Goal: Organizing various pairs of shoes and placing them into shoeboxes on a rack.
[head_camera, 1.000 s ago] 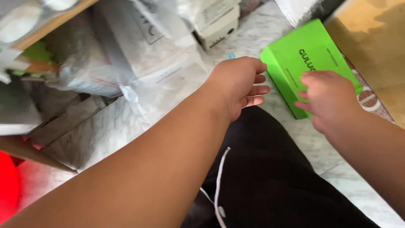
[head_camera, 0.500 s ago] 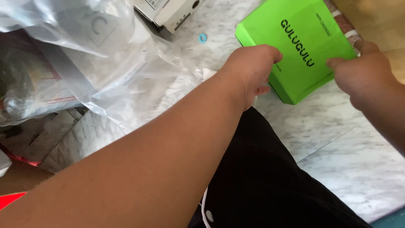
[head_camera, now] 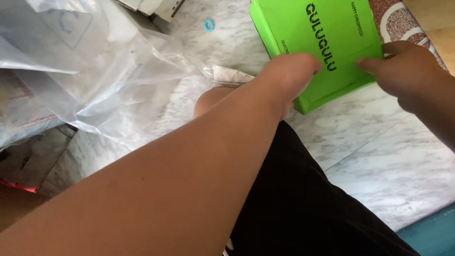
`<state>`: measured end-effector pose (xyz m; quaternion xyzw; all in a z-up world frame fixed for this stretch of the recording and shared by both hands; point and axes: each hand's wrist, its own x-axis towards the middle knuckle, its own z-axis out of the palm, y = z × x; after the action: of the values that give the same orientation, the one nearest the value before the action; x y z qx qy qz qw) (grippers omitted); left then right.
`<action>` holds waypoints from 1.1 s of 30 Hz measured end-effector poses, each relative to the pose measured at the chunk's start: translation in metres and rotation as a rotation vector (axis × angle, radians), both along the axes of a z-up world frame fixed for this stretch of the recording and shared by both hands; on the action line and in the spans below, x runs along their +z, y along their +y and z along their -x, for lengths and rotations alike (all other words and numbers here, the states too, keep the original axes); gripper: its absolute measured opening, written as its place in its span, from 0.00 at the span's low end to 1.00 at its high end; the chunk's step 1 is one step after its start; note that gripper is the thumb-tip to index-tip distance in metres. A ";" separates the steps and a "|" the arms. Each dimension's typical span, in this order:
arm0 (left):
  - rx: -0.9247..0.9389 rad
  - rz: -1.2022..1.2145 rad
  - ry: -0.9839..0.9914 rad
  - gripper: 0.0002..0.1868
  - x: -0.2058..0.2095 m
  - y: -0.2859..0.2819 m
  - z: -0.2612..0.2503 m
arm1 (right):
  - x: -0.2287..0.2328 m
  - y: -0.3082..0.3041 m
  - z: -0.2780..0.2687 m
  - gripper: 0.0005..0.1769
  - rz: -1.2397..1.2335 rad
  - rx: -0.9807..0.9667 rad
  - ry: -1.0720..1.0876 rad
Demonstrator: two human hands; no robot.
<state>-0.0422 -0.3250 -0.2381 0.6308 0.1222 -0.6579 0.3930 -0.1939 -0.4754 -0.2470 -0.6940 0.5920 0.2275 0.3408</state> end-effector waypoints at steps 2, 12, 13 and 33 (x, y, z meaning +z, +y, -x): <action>0.017 0.013 0.027 0.31 -0.002 0.004 -0.002 | 0.003 0.002 0.001 0.33 0.002 -0.007 0.001; 0.008 -0.032 0.069 0.34 0.023 0.018 -0.021 | 0.016 -0.005 -0.005 0.33 -0.370 -0.244 -0.273; 0.010 -0.028 0.064 0.34 0.024 0.017 -0.022 | 0.022 -0.004 -0.009 0.33 -0.367 -0.240 -0.278; 0.409 0.267 -0.174 0.30 0.136 0.075 -0.033 | 0.126 0.038 -0.027 0.37 -0.488 -0.348 -0.561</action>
<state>-0.0096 -0.2495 -0.1016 0.5896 0.1250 -0.5184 0.6066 -0.1664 -0.4373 -0.1211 -0.5175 0.5133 0.1022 0.6769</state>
